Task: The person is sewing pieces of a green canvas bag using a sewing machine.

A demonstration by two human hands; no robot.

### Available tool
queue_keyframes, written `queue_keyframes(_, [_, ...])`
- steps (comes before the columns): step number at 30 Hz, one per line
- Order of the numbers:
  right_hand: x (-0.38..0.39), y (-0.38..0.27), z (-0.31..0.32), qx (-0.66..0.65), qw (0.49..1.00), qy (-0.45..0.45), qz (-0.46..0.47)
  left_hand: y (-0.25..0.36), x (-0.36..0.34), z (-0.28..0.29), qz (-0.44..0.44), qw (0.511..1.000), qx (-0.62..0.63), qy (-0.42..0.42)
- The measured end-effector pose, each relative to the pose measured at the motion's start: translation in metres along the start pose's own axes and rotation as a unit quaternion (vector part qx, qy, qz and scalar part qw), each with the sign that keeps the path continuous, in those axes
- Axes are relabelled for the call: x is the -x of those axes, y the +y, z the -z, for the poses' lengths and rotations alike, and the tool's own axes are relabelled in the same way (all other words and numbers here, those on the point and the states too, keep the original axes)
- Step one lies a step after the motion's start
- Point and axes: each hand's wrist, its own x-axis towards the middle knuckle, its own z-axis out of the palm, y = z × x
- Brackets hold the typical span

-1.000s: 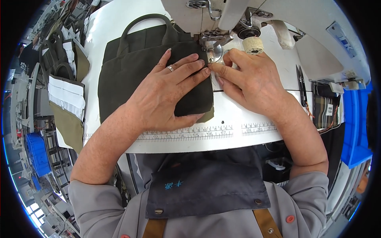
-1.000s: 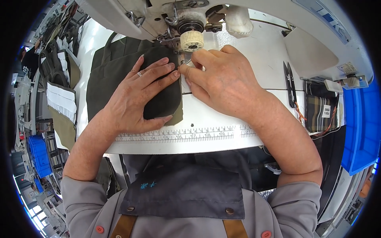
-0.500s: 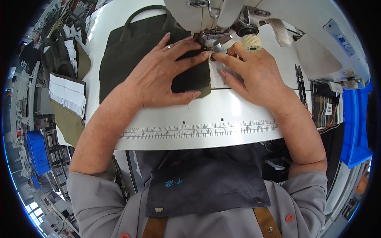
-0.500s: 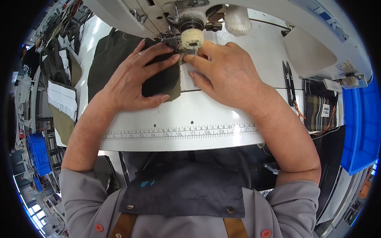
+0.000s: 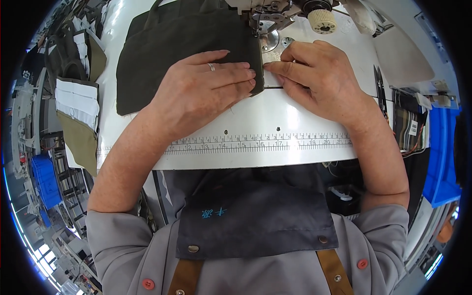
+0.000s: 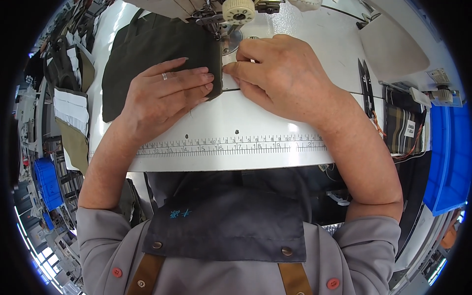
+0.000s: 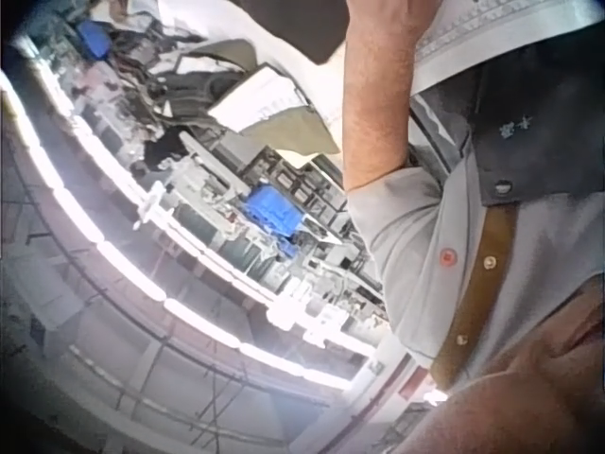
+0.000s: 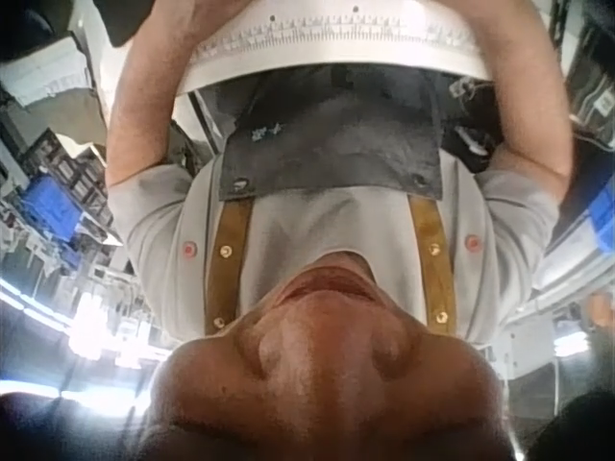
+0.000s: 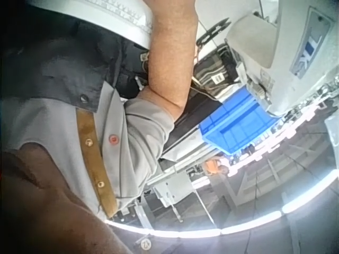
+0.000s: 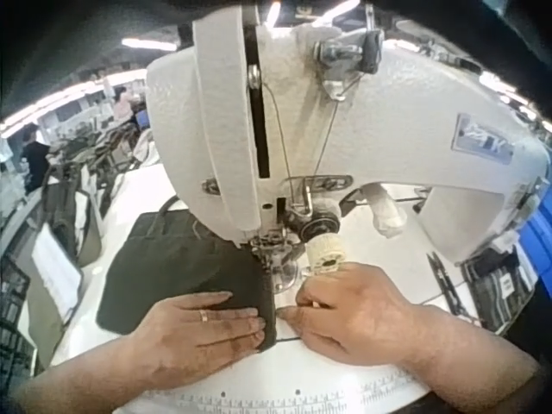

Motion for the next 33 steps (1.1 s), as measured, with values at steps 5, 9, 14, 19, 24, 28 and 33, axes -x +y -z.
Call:
queue_keyframes(5, [0.0,-0.004,-0.001,-0.023,1.0,-0.004,0.007,0.005,-0.001,0.002,0.006,0.999,-0.032,-0.009])
queue_keyframes(9, [-0.001,-0.005,0.002,-0.037,0.999,-0.006,0.011,0.007,-0.003,0.001,0.016,1.0,-0.014,0.001])
queue_keyframes(14, [-0.001,-0.004,0.002,-0.056,0.998,-0.025,0.013,0.001,-0.011,0.005,0.043,0.999,0.026,-0.013])
queue_keyframes(19, [0.0,-0.004,0.001,-0.072,0.997,-0.026,0.011,-0.001,-0.006,-0.002,0.105,0.989,0.102,0.029])
queue_keyframes(24, [0.0,-0.003,-0.001,-0.076,0.997,-0.011,0.025,0.007,-0.007,-0.002,0.018,0.999,0.005,0.048])
queue_keyframes(28, [0.001,-0.003,-0.001,-0.078,0.997,-0.011,0.021,0.017,-0.015,0.012,0.049,0.999,0.0,0.021])
queue_keyframes(33, [0.001,-0.002,-0.002,-0.081,0.996,-0.007,0.02,0.018,-0.016,0.011,0.037,0.999,-0.01,-0.001])
